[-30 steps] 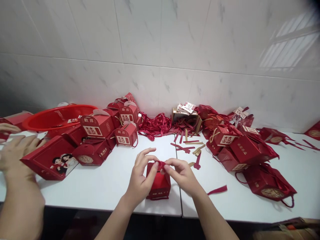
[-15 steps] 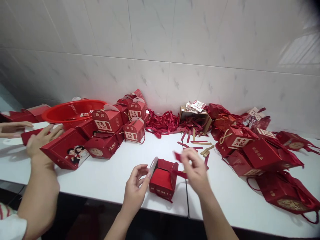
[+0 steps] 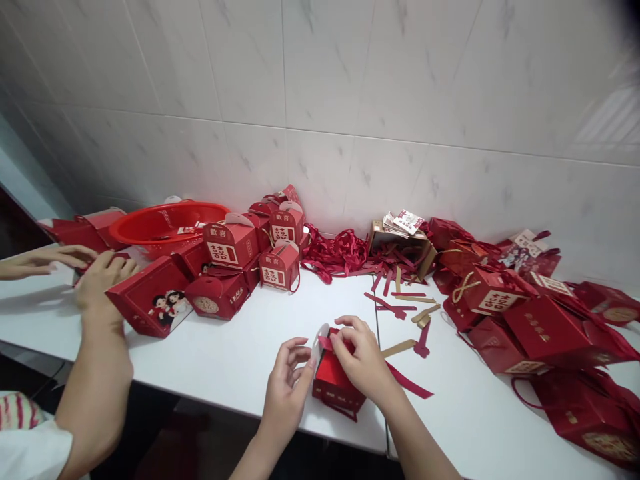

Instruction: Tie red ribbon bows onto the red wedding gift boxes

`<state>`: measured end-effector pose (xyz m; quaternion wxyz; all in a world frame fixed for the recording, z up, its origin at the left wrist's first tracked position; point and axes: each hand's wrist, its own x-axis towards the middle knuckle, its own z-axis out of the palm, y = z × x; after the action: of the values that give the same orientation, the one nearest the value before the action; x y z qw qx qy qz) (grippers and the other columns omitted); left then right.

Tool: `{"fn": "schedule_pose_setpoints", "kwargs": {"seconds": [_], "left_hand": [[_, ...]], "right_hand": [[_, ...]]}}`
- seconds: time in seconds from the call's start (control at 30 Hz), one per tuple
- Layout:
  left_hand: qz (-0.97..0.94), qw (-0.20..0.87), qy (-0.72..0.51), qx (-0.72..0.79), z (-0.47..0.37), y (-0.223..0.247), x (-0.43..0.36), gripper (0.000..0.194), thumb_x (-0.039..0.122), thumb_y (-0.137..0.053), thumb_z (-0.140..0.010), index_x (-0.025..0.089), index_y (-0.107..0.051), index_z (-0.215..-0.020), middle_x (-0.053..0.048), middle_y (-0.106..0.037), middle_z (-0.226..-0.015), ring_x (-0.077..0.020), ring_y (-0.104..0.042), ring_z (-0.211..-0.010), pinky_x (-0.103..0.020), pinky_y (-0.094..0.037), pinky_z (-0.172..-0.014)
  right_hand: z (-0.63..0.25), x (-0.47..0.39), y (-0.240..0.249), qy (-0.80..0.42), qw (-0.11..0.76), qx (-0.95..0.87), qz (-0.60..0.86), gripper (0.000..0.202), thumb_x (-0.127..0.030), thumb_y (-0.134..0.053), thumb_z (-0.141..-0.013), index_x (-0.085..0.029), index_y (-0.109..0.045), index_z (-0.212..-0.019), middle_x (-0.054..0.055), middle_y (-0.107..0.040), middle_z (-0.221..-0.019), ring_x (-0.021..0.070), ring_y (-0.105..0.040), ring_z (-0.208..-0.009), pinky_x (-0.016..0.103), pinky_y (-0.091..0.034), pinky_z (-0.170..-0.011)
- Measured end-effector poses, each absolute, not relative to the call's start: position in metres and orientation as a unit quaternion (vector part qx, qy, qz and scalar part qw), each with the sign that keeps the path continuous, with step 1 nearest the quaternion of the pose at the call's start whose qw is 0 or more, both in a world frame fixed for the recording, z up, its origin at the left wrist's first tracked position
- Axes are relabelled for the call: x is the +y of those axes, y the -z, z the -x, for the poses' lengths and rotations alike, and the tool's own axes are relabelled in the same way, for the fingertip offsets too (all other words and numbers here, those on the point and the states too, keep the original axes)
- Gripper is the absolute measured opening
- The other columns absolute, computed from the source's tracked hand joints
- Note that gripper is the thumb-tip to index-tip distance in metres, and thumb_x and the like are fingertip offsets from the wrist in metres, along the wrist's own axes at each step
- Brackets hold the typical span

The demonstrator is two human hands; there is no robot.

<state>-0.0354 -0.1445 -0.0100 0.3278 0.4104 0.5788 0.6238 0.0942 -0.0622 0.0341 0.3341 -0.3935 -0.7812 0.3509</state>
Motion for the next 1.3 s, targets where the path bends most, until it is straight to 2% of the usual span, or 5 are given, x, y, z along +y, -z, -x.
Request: {"fn": "schedule_pose_setpoints", "kwargs": {"seconds": [0.53, 0.67, 0.77, 0.93, 1.3], "left_hand": [[-0.449, 0.323, -0.534, 0.64, 0.068, -0.001, -0.114, 0.027, 0.046, -0.049, -0.078, 0.021, -0.049, -0.066, 0.0, -0.051, -0.067, -0.0204, -0.051, -0.071, -0.032, -0.043, -0.071], [-0.411, 0.141, -0.461, 0.773, 0.113, 0.011, -0.129, 0.02, 0.037, -0.06, -0.067, 0.021, -0.053, -0.058, -0.005, -0.052, -0.073, -0.035, -0.047, -0.095, -0.049, -0.036, -0.082], [-0.419, 0.092, -0.442, 0.788, 0.123, 0.014, -0.135, 0.013, 0.036, -0.06, -0.069, 0.023, -0.061, -0.072, -0.008, -0.058, -0.088, -0.0423, -0.038, -0.111, -0.062, -0.027, -0.088], [-0.502, 0.202, -0.491, 0.683, 0.088, 0.003, -0.119, 0.027, 0.046, -0.051, -0.079, 0.022, -0.061, -0.089, -0.006, -0.064, -0.098, -0.0249, -0.058, -0.094, -0.037, -0.046, -0.081], [-0.531, 0.438, -0.459, 0.562, 0.042, 0.015, -0.107, 0.037, 0.051, -0.047, -0.085, 0.02, -0.044, -0.065, 0.005, -0.042, -0.061, -0.0117, -0.041, -0.058, -0.023, -0.036, -0.057]], "right_hand": [[-0.127, -0.055, -0.035, -0.297, 0.44, -0.741, 0.411, 0.028, -0.044, -0.044, -0.089, -0.027, -0.064, -0.098, 0.01, -0.046, -0.131, 0.0286, -0.038, -0.126, 0.047, -0.03, -0.103], [-0.169, -0.053, -0.014, -0.324, 0.58, -0.558, 0.498, 0.035, -0.051, -0.043, -0.088, -0.021, -0.059, -0.081, 0.006, -0.059, -0.079, 0.0214, -0.057, -0.074, 0.035, -0.046, -0.067], [-0.19, -0.06, -0.001, -0.336, 0.584, -0.498, 0.547, 0.04, -0.054, -0.045, -0.086, -0.023, -0.044, -0.061, -0.004, -0.034, -0.05, 0.0147, -0.034, -0.044, 0.03, -0.029, -0.046], [-0.188, -0.068, 0.007, -0.333, 0.562, -0.555, 0.515, 0.056, -0.063, -0.043, -0.082, -0.023, -0.022, -0.049, -0.004, -0.022, -0.048, 0.0145, -0.027, -0.045, 0.032, -0.026, -0.048], [-0.151, -0.07, 0.026, -0.408, 0.425, -0.667, 0.456, 0.039, -0.051, -0.041, -0.089, -0.022, -0.041, -0.063, -0.003, -0.039, -0.06, 0.0134, -0.04, -0.058, 0.026, -0.035, -0.056]]}}
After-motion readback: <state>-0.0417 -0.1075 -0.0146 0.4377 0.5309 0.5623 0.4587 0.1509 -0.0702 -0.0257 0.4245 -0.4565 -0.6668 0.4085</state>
